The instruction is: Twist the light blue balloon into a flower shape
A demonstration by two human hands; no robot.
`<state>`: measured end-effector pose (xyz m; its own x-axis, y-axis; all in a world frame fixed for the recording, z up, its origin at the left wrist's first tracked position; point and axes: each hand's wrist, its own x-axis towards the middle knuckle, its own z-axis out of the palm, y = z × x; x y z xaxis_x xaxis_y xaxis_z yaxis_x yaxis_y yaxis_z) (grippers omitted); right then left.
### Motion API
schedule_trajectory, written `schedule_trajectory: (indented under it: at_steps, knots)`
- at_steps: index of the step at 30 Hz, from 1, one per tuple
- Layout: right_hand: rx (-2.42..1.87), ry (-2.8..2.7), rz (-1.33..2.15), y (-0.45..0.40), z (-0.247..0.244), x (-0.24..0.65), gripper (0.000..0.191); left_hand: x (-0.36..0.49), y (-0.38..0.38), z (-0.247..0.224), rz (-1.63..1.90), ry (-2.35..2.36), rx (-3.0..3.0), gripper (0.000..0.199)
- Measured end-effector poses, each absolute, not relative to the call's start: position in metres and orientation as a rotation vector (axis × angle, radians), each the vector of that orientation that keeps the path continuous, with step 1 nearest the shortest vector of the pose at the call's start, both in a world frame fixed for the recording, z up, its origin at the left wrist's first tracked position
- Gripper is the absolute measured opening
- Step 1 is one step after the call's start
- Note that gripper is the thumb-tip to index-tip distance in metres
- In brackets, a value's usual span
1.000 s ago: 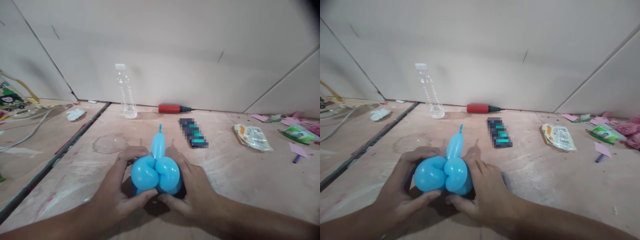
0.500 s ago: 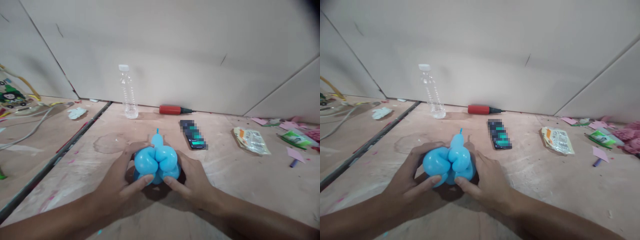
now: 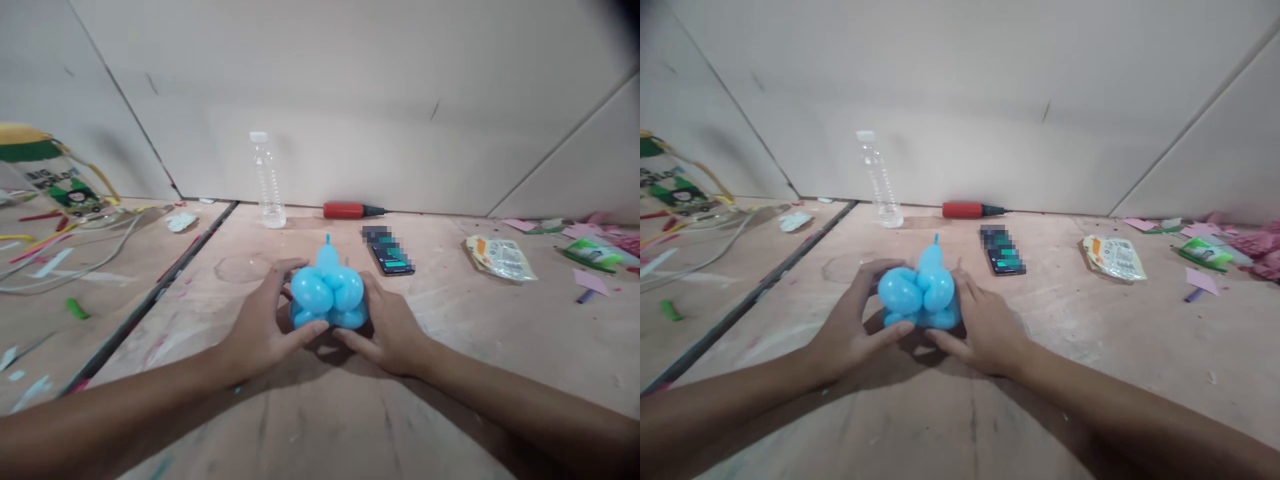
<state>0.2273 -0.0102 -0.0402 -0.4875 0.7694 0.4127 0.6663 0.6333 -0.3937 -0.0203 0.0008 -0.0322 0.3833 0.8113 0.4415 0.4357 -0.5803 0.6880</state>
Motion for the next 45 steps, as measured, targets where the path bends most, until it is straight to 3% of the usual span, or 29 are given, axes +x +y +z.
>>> schedule_trajectory:
  at_steps: [3,8,13,17,20,24,27,31,36,41,45]
  knots:
    - [-1.103,-2.232,0.159,-0.008,-0.043,0.227,0.065,-0.019,0.0,-0.03,1.069,1.066,2.216,0.07]
    - [-1.028,-2.177,0.053,-0.005,-0.048,0.228,0.084,-0.017,0.001,-0.031,1.143,1.059,2.234,0.058]
    - [-0.959,-2.14,0.065,-0.008,-0.047,0.23,0.085,-0.015,0.001,-0.031,1.049,0.985,2.269,0.065]
    - [-0.932,-2.161,0.079,-0.011,-0.044,0.23,0.086,-0.015,-0.002,-0.029,0.995,1.02,2.233,0.059]
    - [-0.937,-2.139,0.072,-0.01,-0.045,0.231,0.079,-0.015,-0.002,-0.029,0.981,0.921,2.201,0.055]
    - [-0.868,-2.051,0.058,-0.007,-0.048,0.232,0.056,-0.014,0.001,-0.034,1.069,0.816,1.934,0.033]
    - [-0.76,-2.07,0.077,-0.006,-0.048,0.232,0.044,-0.011,0.003,-0.035,1.2,0.85,1.55,0.035]
    - [-0.672,-2.163,0.055,-0.011,-0.042,0.231,0.054,-0.008,0.004,-0.027,1.097,0.797,1.508,0.029]
    - [-0.752,-2.05,-0.038,-0.02,-0.036,0.23,0.063,-0.007,0.0,-0.02,1.212,0.984,1.591,0.023]
    - [-0.856,-1.913,-0.016,-0.015,-0.039,0.227,0.054,-0.01,-0.005,-0.022,1.131,0.952,1.601,0.032]
    - [-0.861,-1.859,-0.016,-0.008,-0.041,0.226,0.045,-0.011,-0.001,-0.022,0.991,0.647,1.351,0.034]
